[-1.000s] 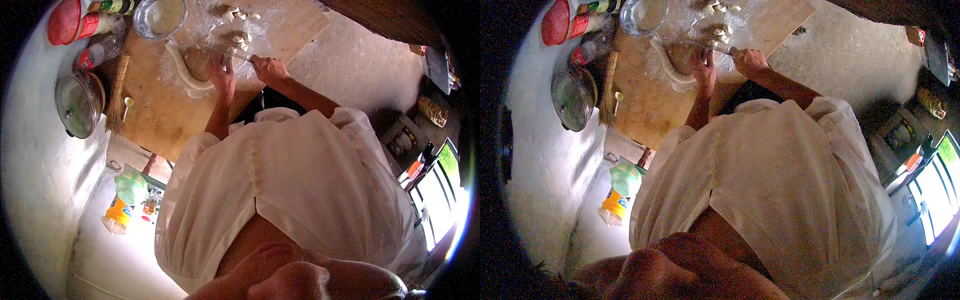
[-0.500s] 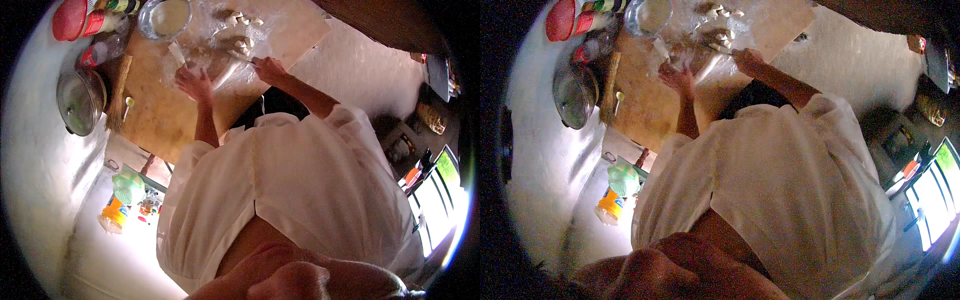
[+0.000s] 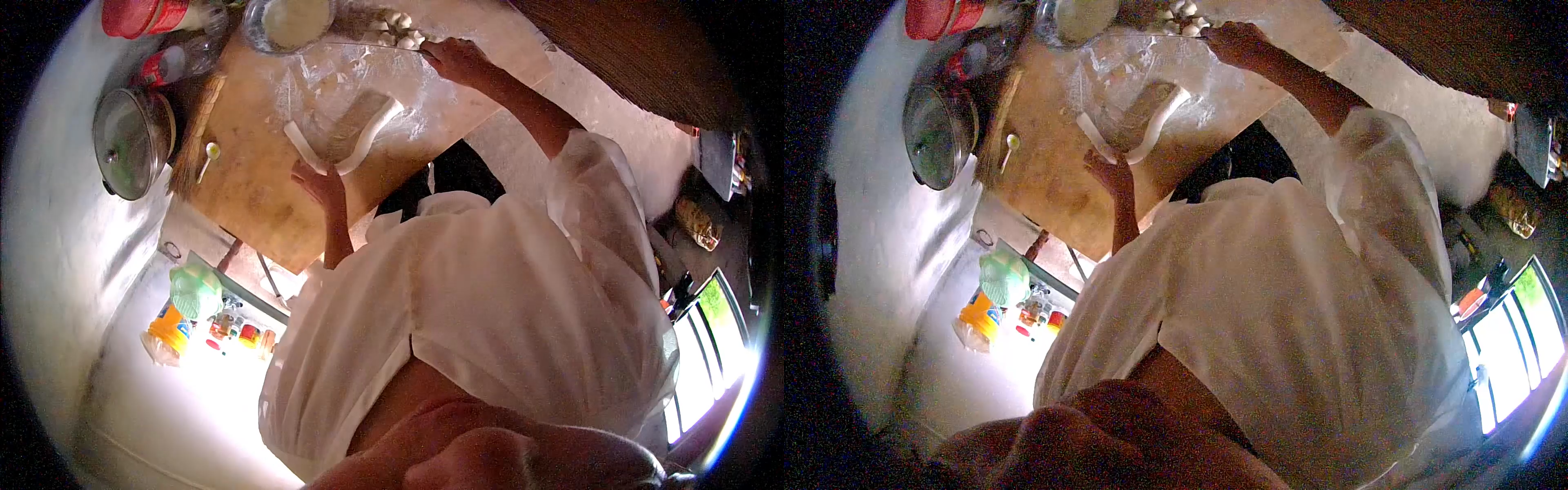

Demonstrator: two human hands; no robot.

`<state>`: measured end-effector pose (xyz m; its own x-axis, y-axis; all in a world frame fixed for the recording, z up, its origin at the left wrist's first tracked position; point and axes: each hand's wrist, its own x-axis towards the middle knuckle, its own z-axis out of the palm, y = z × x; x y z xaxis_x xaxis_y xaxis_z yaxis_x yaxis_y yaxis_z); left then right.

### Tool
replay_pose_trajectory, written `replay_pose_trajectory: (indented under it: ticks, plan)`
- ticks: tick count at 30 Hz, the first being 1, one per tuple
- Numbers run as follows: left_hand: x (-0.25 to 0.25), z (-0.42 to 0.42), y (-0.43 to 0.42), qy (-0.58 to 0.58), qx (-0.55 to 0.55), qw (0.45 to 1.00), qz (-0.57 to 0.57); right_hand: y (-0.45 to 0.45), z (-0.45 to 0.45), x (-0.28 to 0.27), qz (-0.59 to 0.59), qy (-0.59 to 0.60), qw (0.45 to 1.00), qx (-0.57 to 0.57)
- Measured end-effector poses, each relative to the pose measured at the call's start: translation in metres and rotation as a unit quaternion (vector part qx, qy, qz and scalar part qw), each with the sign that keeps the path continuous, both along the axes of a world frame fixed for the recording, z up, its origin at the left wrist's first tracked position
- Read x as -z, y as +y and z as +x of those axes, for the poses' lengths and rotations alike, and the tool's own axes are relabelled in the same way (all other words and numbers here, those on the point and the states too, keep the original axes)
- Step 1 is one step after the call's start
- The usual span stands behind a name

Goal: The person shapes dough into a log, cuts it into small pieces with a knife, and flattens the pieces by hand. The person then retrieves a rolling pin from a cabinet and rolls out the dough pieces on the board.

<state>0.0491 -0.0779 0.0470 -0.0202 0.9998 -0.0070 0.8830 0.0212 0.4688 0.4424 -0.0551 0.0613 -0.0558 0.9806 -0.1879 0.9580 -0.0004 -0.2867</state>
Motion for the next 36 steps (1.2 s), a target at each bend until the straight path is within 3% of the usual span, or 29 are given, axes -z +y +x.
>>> replay_pose_trajectory:
  ticks: [1, 2, 4, 6, 10, 12, 13, 14, 16, 18, 20, 23, 36]
  plan:
    - [-0.014, 0.01, -0.004, 0.096, -0.006, 0.994, 0.05, -0.006, 0.001, 0.002, -0.005, 0.029, 1.0, 0.008]
    - [0.0, 0.01, -0.007, 0.096, -0.008, 0.994, 0.047, -0.018, -0.001, 0.003, -0.007, 0.028, 1.0, 0.006]
    - [0.027, 0.026, -0.005, -0.032, 0.135, 0.988, 0.072, -0.046, -0.01, -0.007, -0.004, 0.13, 0.988, 0.082]
    - [0.006, 0.068, -0.004, -0.035, 0.285, 0.956, 0.057, -0.069, -0.021, -0.004, -0.024, 0.195, 0.971, 0.137]
    - [0.02, 0.105, 0.013, -0.036, 0.296, 0.954, -0.031, -0.101, -0.037, -0.003, 0.003, 0.166, 0.976, 0.139]
    - [0.029, 0.111, 0.018, -0.104, 0.263, 0.957, -0.063, -0.111, -0.038, -0.004, 0.022, 0.15, 0.981, 0.12]
    - [0.032, 0.118, 0.022, -0.113, 0.272, 0.956, 0.011, -0.113, -0.04, -0.007, 0.021, 0.203, 0.967, 0.15]
    - [0.036, 0.127, 0.028, -0.11, 0.274, 0.955, 0.011, -0.113, -0.04, -0.007, 0.021, 0.255, 0.95, 0.181]
    - [0.033, 0.143, 0.032, -0.096, 0.278, 0.95, 0.099, -0.121, -0.047, 0.001, 0.058, 0.245, 0.947, 0.2]
    - [0.026, 0.15, 0.028, -0.087, 0.285, 0.952, 0.065, -0.126, -0.048, 0.004, 0.098, 0.226, 0.944, 0.219]
    - [0.029, 0.154, 0.023, -0.179, 0.282, 0.941, 0.049, -0.129, -0.051, 0.004, 0.074, 0.153, 0.966, 0.196]
    - [0.038, 0.151, 0.019, -0.199, 0.281, 0.938, 0.032, -0.131, -0.061, -0.004, 0.055, 0.148, 0.969, 0.191]
    - [0.04, 0.154, 0.016, -0.194, 0.263, 0.945, -0.007, -0.129, -0.065, -0.002, 0.02, 0.133, 0.978, 0.156]
